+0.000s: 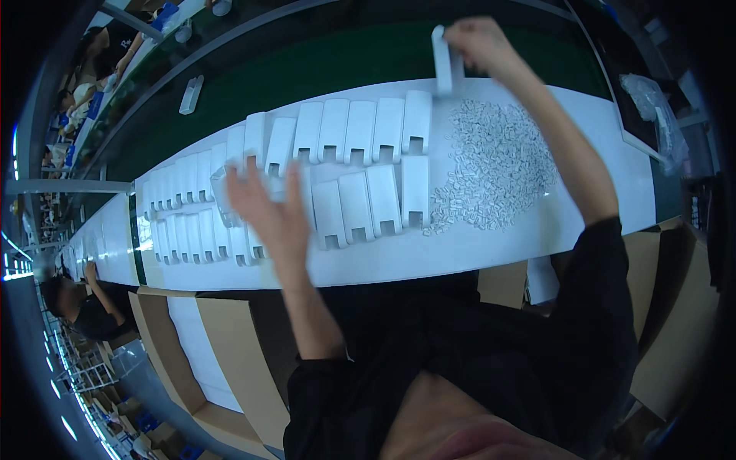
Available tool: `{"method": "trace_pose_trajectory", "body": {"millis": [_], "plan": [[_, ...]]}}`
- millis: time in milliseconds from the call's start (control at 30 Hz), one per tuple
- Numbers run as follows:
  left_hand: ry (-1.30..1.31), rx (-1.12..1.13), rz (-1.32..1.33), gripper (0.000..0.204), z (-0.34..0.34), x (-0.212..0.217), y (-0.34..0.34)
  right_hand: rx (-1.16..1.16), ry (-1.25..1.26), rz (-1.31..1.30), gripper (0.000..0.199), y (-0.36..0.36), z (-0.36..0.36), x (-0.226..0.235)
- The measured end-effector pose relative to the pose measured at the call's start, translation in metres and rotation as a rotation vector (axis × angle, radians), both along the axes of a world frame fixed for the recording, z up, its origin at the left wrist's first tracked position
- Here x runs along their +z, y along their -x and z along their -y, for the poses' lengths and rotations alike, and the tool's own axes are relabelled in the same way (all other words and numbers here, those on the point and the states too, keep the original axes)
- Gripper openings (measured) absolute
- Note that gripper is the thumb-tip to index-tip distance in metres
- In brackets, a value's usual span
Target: The recorder picks up small white components, inserts them into white plastic enclosures, and then packs these finished units into a cardboard shipping box.
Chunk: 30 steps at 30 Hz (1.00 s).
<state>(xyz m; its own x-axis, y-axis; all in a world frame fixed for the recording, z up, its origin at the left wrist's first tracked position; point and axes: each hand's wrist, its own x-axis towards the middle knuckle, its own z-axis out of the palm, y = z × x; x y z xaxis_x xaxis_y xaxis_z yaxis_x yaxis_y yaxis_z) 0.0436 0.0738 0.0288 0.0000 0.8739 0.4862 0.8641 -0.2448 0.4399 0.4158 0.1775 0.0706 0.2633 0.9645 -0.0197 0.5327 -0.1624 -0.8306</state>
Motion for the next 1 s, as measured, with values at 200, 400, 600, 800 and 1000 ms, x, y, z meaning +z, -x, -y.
{"method": "trace_pose_trajectory", "body": {"millis": [200, 400, 600, 800, 1000], "plan": [[0.275, 0.354, -0.023, 0.073, -0.021, -0.003, 0.092, 0.103, -0.168, -0.016, 0.029, -0.061, -0.068, -0.016], [0.309, 0.297, 0.219, 0.070, -0.022, 0.011, 0.084, 0.361, -0.302, -0.013, 0.027, -0.068, -0.037, -0.009], [0.313, 0.040, 0.983, 0.067, 0.022, 0.020, 0.051, 0.624, -0.162, 0.475, 0.022, -0.080, 0.003, -0.049], [0.605, -0.440, 1.787, 0.072, 0.043, -0.006, 0.028, 0.764, -0.179, 0.507, 0.021, -0.080, 0.049, -0.046], [0.676, -0.521, 1.888, 0.079, 0.059, 0.000, 0.000, 0.782, -0.188, 0.768, 0.021, -0.071, 0.054, -0.038]]}}
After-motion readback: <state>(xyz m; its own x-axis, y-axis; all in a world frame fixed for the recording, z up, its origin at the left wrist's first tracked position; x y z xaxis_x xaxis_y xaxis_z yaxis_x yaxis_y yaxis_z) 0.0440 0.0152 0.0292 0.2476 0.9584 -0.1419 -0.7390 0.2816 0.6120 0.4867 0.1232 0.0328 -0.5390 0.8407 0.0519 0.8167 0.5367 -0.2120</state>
